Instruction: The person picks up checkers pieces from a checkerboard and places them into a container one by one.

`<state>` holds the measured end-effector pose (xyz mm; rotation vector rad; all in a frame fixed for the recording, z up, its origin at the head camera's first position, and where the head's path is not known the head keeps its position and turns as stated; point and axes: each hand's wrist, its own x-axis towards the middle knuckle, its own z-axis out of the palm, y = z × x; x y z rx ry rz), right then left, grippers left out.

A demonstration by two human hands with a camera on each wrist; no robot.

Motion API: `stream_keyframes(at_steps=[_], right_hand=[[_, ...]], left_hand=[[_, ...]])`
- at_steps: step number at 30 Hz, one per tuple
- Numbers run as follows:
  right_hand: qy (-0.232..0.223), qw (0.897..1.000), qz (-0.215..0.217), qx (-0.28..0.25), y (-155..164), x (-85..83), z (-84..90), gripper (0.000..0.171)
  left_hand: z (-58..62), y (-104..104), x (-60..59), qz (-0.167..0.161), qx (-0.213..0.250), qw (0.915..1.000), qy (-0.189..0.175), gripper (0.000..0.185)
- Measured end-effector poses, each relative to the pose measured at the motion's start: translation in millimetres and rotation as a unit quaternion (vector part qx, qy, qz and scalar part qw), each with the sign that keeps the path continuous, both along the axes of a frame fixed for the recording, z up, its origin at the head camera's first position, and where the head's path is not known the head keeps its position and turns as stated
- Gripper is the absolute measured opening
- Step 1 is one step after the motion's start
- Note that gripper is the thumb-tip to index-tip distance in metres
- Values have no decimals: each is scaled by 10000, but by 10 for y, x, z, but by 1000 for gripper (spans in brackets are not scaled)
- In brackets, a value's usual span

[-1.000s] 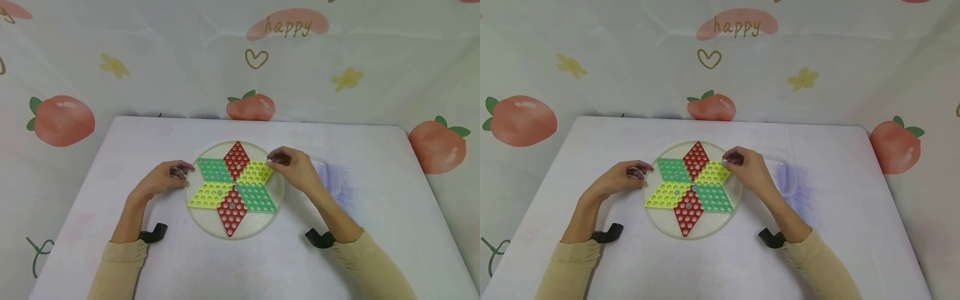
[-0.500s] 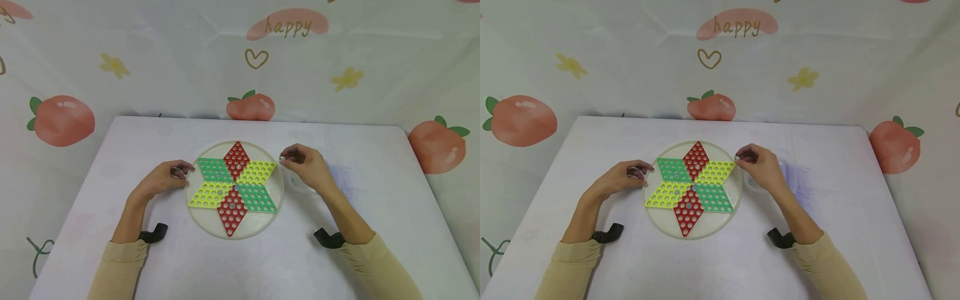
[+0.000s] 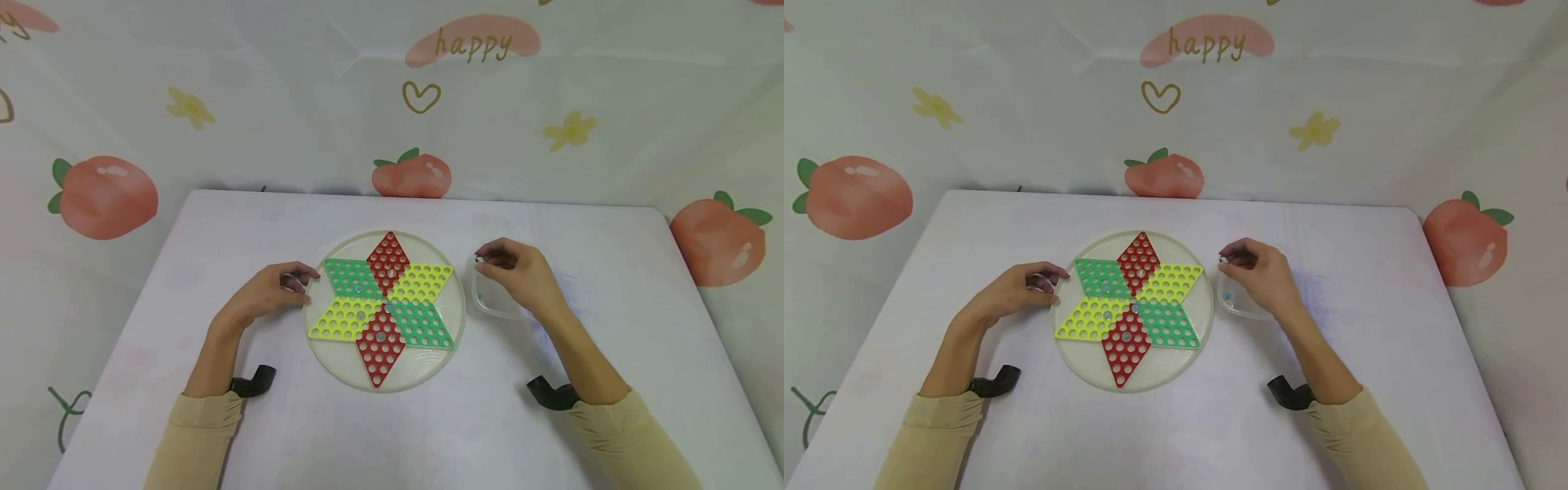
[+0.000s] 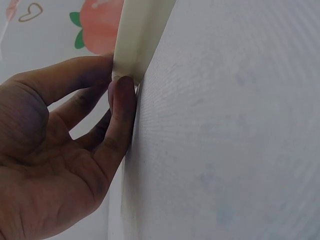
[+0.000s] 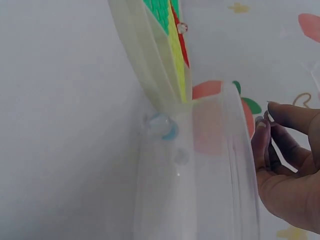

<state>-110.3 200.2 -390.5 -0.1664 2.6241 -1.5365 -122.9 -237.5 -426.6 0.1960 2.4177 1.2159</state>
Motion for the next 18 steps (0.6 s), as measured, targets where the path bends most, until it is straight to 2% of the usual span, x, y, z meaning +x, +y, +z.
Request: stream_keyframes(at_steps=[18], right_hand=[[-379, 9988, -171, 240, 229, -48, -93, 32]], left_hand=[[-5, -7, -1, -29, -39, 10000, -12, 41]])
